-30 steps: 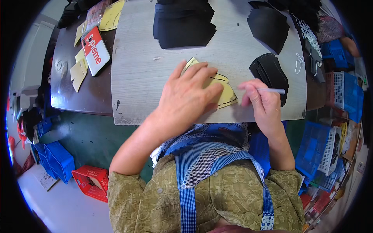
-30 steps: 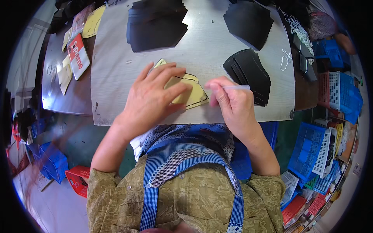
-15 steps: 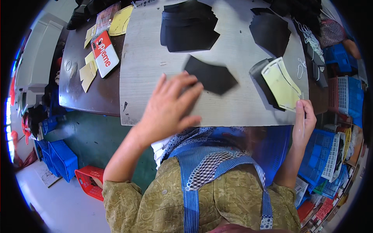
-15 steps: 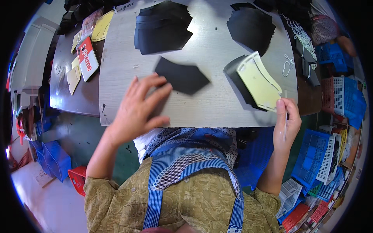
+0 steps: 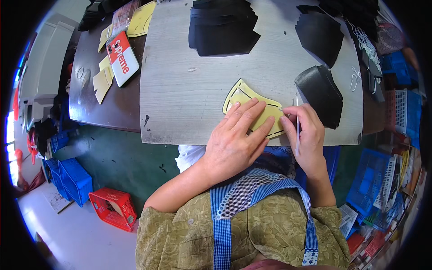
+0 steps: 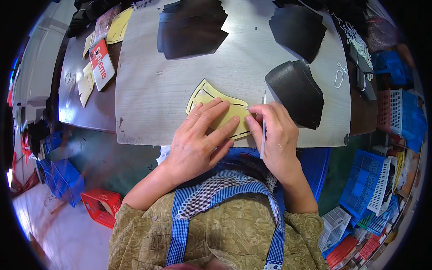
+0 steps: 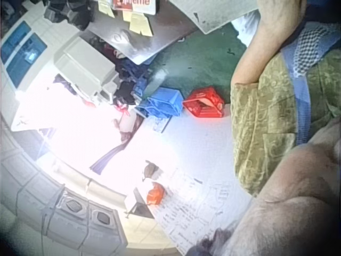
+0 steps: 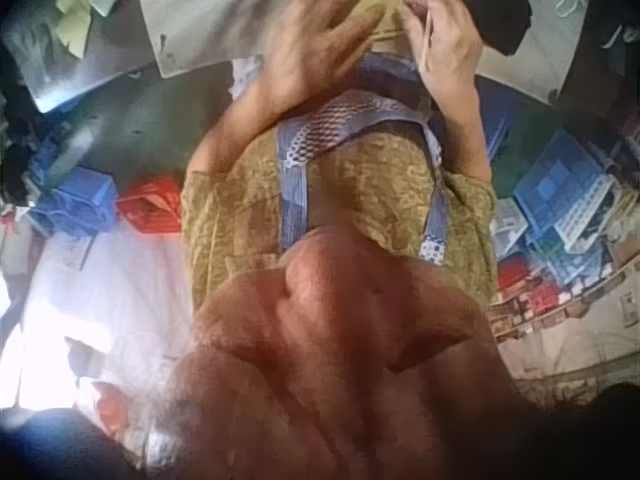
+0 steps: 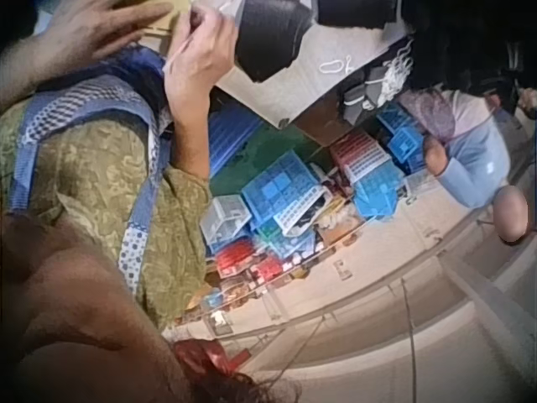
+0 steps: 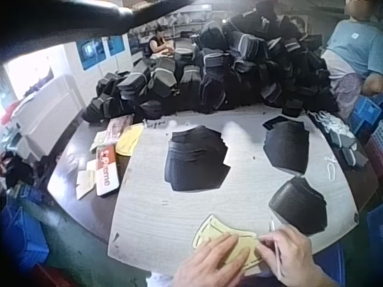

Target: Tracing outlines on black shoe material using a yellow template and a white marking pen.

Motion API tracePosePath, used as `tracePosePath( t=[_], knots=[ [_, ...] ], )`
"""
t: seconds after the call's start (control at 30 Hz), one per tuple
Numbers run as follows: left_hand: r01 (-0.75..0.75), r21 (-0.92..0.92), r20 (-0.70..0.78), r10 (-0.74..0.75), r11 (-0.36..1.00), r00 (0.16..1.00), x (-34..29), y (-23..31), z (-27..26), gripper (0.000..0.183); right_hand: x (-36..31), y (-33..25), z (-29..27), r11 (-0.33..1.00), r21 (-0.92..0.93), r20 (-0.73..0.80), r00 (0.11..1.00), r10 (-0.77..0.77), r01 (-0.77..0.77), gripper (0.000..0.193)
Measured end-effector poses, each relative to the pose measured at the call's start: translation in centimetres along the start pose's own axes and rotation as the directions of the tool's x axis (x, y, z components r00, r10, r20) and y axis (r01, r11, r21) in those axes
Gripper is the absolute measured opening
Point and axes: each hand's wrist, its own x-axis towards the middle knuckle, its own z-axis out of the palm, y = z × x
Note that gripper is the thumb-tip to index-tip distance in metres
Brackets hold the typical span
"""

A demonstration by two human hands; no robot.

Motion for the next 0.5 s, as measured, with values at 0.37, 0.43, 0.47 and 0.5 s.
tracePosePath(
  t=[0.37, 0.43, 0.47, 0.5],
  knots=[
    [-0.008, 0.008, 0.004, 0.008, 1.0, 1.0, -0.7, -0.2, 0.5, 0.037, 6.2, -2.5, 2.3, 0.902, 0.43, 0.107, 0.991, -0.079, 0.026, 0.019],
    [0.022, -0.005, 0.069, -0.022, 1.0, 0.997, -1.2, -0.3, 0.7, 0.036, 7.2, -2.3, 5.2, 0.84, 0.248, 0.162, 0.834, -0.527, 0.483, 0.018],
    [0.05, -0.018, 0.134, -0.047, 0.999, 0.99, -1.4, -0.3, 0.7, 0.035, 7.7, -2.2, 5.3, 0.84, 0.248, 0.164, 0.833, -0.528, 0.483, 0.018],
    [0.052, -0.019, 0.132, -0.049, 0.998, 0.99, -1.2, -0.4, 0.8, 0.035, 8.1, -2.2, 5.3, 0.89, 0.101, 0.14, 0.879, -0.456, 0.445, 0.019]
  ],
)
